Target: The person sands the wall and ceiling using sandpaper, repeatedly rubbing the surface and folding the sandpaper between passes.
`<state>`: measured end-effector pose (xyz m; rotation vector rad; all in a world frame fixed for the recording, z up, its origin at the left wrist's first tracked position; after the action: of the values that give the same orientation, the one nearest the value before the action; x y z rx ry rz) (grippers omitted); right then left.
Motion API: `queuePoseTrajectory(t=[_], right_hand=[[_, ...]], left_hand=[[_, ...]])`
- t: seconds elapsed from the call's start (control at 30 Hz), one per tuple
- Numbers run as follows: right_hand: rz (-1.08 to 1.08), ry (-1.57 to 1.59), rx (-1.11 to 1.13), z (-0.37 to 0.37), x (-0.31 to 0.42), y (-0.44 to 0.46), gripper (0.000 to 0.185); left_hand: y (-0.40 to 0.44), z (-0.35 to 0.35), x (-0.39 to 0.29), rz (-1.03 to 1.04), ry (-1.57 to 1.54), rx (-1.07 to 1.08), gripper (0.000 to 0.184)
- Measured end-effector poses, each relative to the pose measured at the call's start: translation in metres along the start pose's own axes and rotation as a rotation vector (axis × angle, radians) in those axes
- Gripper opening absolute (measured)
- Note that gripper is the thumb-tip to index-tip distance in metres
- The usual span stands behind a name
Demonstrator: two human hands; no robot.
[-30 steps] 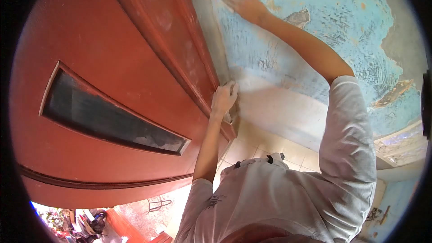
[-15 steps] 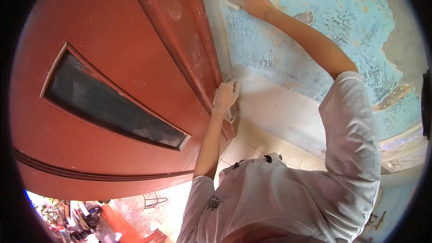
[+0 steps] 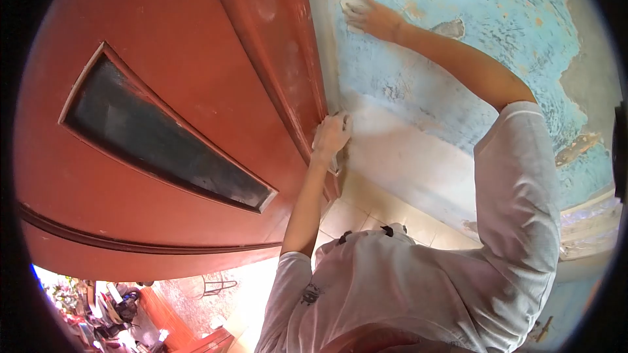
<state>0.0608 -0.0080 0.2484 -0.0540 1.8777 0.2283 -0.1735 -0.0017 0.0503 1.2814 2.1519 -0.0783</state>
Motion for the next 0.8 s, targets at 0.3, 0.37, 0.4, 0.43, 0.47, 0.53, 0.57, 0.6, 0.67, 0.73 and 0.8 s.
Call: queuePoseTrajectory(t=[0.3,0.37,0.4,0.43,0.47,0.53,0.57,0.6,0.67,0.73,0.8], right_hand=[[0.048,0.019,-0.051,0.008,0.008,-0.003,0.047],[0.156,0.082,-0.162,-0.004,-0.035,0.001,0.045],[0.251,0.152,-0.271,-0.008,-0.053,0.0,0.044],[0.249,0.151,-0.266,-0.012,-0.054,0.001,0.044],[0.295,0.127,-0.215,-0.014,-0.051,0.003,0.046],[0.34,0.111,-0.167,-0.011,-0.037,0.001,0.047],[0.194,0.096,-0.115,-0.009,-0.024,0.001,0.049],[0.047,0.072,-0.065,-0.012,-0.02,0.002,0.05],[0.13,0.053,-0.134,-0.016,-0.051,0.004,0.047],[0.21,0.055,-0.19,-0.012,-0.057,0.005,0.043],[0.226,0.11,-0.181,-0.001,-0.033,0.009,0.044]], left_hand=[[0.002,0.001,0.001,-0.036,-0.066,0.042,0.033],[0.007,0.0,0.001,-0.043,-0.043,0.039,0.034],[0.008,0.0,0.002,-0.028,-0.05,0.03,0.034],[0.007,0.002,0.002,-0.018,-0.058,0.026,0.035],[0.005,0.006,0.004,-0.022,-0.062,0.035,0.035],[0.006,0.005,0.005,-0.034,-0.075,0.079,0.035],[0.003,0.003,0.005,-0.036,-0.073,0.077,0.035],[0.003,0.003,0.005,-0.038,-0.05,0.068,0.036],[0.008,0.001,0.001,-0.035,-0.036,0.048,0.036],[0.005,0.003,0.003,-0.045,-0.086,0.078,0.036],[0.003,0.004,0.001,-0.023,-0.055,0.056,0.036]])
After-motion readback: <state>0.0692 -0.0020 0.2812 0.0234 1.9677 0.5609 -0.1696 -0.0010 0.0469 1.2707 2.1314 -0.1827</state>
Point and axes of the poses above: each hand's wrist, its own y-axis towards the middle knuckle, its own z-axis out of the palm, x = y × z, the point moved 4 cm from there along y, towards the middle knuckle, and after that the axes turned 6 degrees about y, right-handed, at the moved point
